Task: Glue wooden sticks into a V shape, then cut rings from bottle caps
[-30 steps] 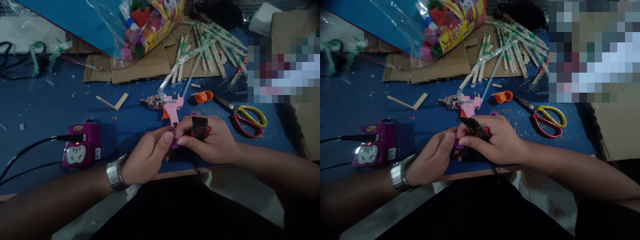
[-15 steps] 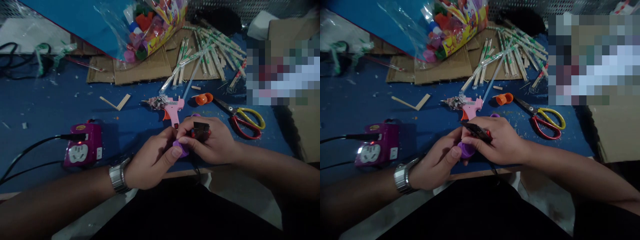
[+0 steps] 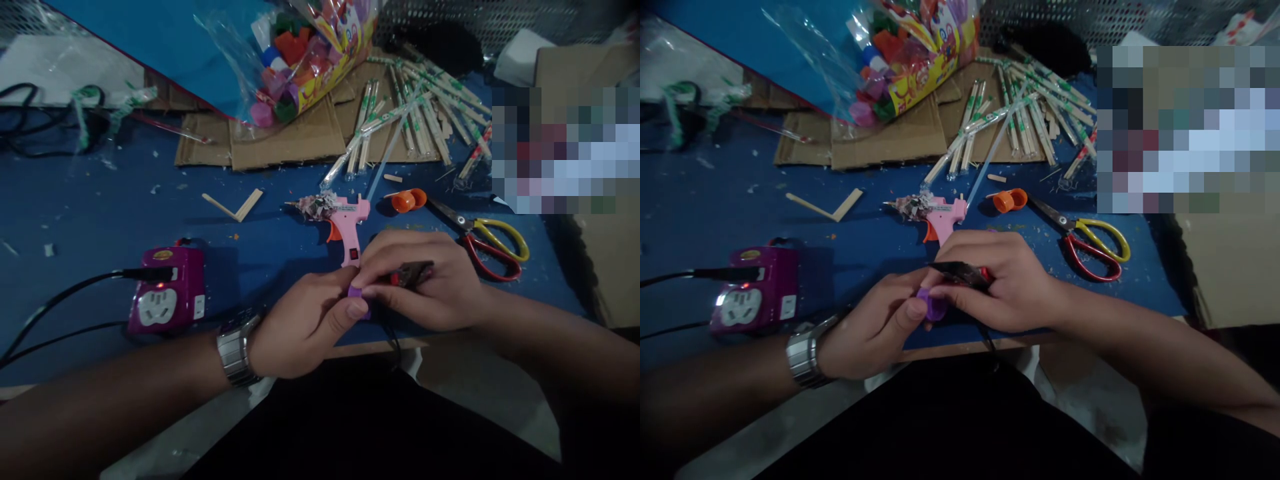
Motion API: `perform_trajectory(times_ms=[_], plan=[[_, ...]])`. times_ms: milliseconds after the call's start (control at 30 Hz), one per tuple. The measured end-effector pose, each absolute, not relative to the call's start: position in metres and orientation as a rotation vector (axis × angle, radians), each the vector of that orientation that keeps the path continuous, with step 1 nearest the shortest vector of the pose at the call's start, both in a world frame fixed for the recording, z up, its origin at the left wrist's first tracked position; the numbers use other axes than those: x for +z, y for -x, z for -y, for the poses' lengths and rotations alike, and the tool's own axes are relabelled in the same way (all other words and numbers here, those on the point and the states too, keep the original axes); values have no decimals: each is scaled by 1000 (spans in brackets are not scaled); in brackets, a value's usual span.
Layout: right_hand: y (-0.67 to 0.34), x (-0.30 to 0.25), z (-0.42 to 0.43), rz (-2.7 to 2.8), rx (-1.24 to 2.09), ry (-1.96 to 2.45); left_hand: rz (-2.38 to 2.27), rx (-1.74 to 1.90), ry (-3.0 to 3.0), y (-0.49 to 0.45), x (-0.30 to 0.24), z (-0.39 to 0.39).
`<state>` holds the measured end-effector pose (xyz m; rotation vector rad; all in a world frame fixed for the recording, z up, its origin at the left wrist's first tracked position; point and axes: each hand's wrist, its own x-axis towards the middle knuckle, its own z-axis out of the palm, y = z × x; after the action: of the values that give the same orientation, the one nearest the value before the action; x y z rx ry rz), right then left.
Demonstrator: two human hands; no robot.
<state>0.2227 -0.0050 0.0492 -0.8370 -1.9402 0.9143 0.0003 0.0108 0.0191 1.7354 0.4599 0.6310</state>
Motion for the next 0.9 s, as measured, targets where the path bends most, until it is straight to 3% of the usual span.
perform_trajectory(times_ms=[400,900], plan=[[-223,48,4,1615,1261,1017,-640,639,-1932,0,25,-18],[-214,39,9,1398,1231,1081,-707,754,-2103,-2,23,-13]])
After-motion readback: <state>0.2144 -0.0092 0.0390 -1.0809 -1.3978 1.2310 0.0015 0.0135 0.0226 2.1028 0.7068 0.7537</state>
